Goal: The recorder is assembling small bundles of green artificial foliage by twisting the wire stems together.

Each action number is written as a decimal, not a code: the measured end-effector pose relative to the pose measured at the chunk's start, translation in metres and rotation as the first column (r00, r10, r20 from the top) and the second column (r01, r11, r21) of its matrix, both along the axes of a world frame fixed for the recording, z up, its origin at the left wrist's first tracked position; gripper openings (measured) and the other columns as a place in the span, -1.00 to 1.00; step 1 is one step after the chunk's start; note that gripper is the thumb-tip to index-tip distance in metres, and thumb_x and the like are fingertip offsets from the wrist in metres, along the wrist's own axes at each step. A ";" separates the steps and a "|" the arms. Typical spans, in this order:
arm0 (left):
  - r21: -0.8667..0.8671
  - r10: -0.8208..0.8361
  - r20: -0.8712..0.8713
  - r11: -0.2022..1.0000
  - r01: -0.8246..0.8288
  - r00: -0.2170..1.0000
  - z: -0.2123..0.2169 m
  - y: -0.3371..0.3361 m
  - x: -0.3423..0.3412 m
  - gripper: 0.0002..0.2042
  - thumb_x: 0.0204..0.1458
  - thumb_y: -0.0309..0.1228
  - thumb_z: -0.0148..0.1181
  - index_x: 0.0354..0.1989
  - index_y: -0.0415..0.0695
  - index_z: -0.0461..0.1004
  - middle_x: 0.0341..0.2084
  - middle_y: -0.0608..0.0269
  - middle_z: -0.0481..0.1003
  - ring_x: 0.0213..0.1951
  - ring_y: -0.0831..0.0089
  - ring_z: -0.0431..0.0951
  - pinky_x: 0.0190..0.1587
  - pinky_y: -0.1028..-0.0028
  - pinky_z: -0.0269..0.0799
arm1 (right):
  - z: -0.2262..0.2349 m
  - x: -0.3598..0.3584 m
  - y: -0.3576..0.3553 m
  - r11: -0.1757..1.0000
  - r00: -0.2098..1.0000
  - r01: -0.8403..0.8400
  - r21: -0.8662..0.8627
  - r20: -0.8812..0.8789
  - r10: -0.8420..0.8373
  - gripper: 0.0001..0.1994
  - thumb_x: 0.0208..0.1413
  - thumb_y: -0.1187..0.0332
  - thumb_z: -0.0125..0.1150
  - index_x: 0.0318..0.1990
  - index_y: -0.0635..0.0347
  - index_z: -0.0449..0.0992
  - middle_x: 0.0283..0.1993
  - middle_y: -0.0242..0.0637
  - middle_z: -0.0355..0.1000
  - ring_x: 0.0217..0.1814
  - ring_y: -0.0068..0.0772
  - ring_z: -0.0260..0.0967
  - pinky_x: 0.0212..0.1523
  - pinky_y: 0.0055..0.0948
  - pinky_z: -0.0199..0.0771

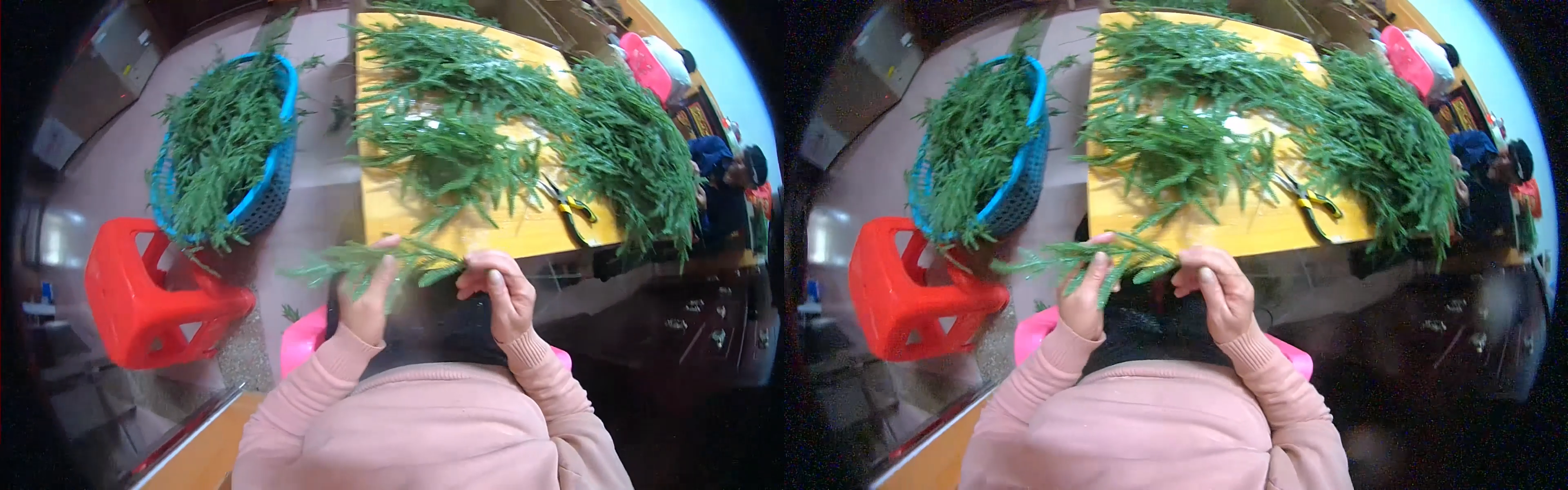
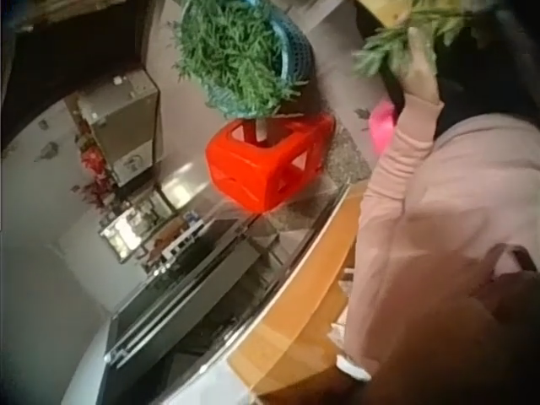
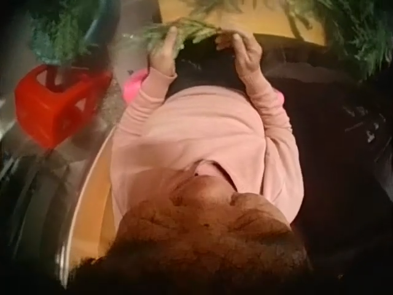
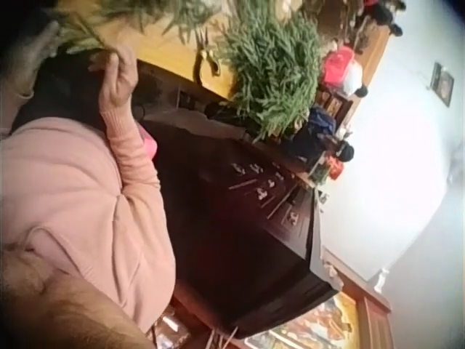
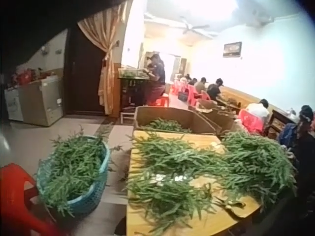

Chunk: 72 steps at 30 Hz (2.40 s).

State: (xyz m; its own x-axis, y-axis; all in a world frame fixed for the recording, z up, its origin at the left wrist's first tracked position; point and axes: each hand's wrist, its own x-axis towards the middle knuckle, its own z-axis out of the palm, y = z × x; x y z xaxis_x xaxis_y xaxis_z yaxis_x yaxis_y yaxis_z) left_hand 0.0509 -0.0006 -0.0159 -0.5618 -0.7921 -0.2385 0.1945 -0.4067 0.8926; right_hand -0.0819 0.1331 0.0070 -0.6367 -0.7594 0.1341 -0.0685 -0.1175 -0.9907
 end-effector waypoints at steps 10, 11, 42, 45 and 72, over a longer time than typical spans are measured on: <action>-0.057 -0.061 -0.139 0.997 0.053 0.988 -0.009 0.008 -0.005 -0.66 0.09 -0.52 0.05 0.06 -0.25 0.23 -0.31 0.26 0.44 -0.31 0.55 0.47 -0.24 0.58 0.41 | -0.006 0.002 0.007 0.928 0.848 -0.364 -0.085 0.383 0.367 -0.80 0.20 0.42 -0.06 -0.23 0.41 0.42 -0.38 -0.15 0.40 -0.59 -0.38 0.42 -0.48 -0.54 0.49; -0.054 -0.069 -0.145 0.997 0.062 0.987 -0.010 0.008 -0.004 -0.66 0.09 -0.52 0.05 0.06 -0.25 0.23 -0.31 0.26 0.44 -0.31 0.55 0.47 -0.24 0.58 0.41 | -0.008 0.002 0.007 0.935 0.792 -0.310 -0.171 0.499 0.353 -0.80 0.19 0.42 -0.04 -0.22 0.41 0.42 -0.39 -0.15 0.40 -0.61 -0.37 0.41 -0.51 -0.53 0.48; -0.363 -0.053 0.114 0.927 0.092 0.992 0.002 0.010 0.001 -0.87 0.17 -0.39 -0.01 -0.28 -0.20 0.31 -0.48 0.36 0.38 -0.58 0.69 0.28 -0.51 0.68 0.23 | 0.007 0.031 -0.011 0.997 0.966 -0.063 0.040 0.255 0.051 -0.81 0.16 0.45 0.01 -0.08 0.28 0.39 -0.38 -0.31 0.39 -0.72 -0.64 0.21 -0.74 -0.67 0.22; -0.350 -0.068 0.027 0.934 0.073 0.997 -0.001 0.013 0.002 -0.86 0.18 -0.38 -0.03 -0.29 -0.21 0.30 -0.49 0.37 0.37 -0.59 0.69 0.27 -0.53 0.67 0.22 | 0.008 0.028 -0.013 0.997 0.943 -0.037 0.068 0.333 0.012 -0.80 0.15 0.46 0.02 -0.08 0.28 0.41 -0.39 -0.32 0.39 -0.72 -0.67 0.20 -0.73 -0.70 0.20; -0.160 -0.454 0.066 0.874 0.459 0.888 0.001 0.007 0.002 -0.74 0.13 -0.34 -0.01 -0.54 -0.21 0.41 -0.72 0.38 0.36 -0.71 0.67 0.29 -0.66 0.66 0.17 | 0.012 0.015 -0.013 0.975 0.437 0.002 0.220 -0.878 0.197 -0.74 -0.25 0.54 0.17 -0.28 0.29 0.46 -0.43 -0.22 0.35 -0.51 -0.31 0.40 -0.55 -0.43 0.41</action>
State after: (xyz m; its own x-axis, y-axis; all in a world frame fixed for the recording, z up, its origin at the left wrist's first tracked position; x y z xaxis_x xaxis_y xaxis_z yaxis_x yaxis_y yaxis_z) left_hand 0.0527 0.0065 -0.0147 -0.8663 -0.4781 -0.1448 -0.0002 -0.2896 0.9571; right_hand -0.0673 0.1206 0.0186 -0.1592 -0.8794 0.4486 -0.9214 -0.0308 -0.3874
